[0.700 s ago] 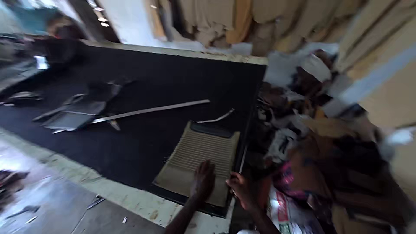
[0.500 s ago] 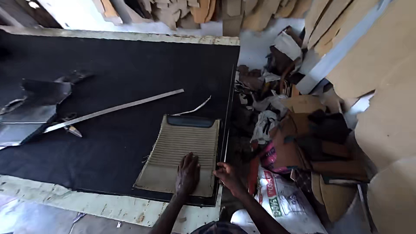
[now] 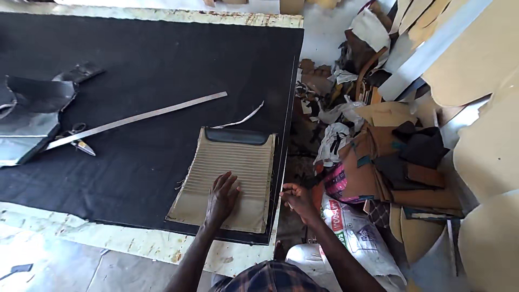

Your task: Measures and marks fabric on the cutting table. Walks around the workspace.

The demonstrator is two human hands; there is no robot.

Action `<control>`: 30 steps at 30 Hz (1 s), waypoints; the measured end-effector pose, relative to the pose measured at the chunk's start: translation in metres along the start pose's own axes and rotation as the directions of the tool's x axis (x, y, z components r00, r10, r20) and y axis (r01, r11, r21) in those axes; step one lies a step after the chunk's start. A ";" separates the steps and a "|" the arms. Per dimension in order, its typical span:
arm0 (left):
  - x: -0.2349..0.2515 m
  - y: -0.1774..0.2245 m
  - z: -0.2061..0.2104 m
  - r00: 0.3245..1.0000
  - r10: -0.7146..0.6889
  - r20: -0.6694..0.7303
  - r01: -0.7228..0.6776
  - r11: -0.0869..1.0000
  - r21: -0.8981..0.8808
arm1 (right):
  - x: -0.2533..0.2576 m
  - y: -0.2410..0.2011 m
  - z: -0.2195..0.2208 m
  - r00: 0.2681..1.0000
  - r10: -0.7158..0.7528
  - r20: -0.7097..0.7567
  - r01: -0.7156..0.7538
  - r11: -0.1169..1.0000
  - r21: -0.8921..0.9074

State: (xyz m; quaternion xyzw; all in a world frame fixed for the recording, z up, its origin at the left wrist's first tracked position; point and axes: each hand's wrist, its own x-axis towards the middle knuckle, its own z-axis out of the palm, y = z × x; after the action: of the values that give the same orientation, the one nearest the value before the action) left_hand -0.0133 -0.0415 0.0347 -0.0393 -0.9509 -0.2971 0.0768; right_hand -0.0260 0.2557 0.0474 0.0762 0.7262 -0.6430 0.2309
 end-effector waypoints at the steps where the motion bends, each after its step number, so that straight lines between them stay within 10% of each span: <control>1: 0.000 0.001 -0.003 1.000 -0.023 0.002 0.023 1.000 -0.003 | -0.003 0.000 -0.002 1.000 0.005 0.005 -0.005 1.000 -0.020; 15: -0.013 -0.084 -0.063 0.879 -0.446 -0.168 0.446 0.894 -0.040 | 0.017 0.007 0.016 0.999 -0.008 0.040 0.015 0.986 -0.166; 30: 0.000 -0.103 -0.071 0.817 -0.563 -0.123 0.518 0.812 -0.270 | 0.010 0.025 0.026 0.998 -0.052 0.043 0.061 0.970 -0.233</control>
State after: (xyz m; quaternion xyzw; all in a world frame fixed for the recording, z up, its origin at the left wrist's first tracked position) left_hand -0.0169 -0.1660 0.0346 0.2550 -0.8703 -0.4142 0.0773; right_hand -0.0187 0.2323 0.0185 0.0159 0.7946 -0.5603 0.2334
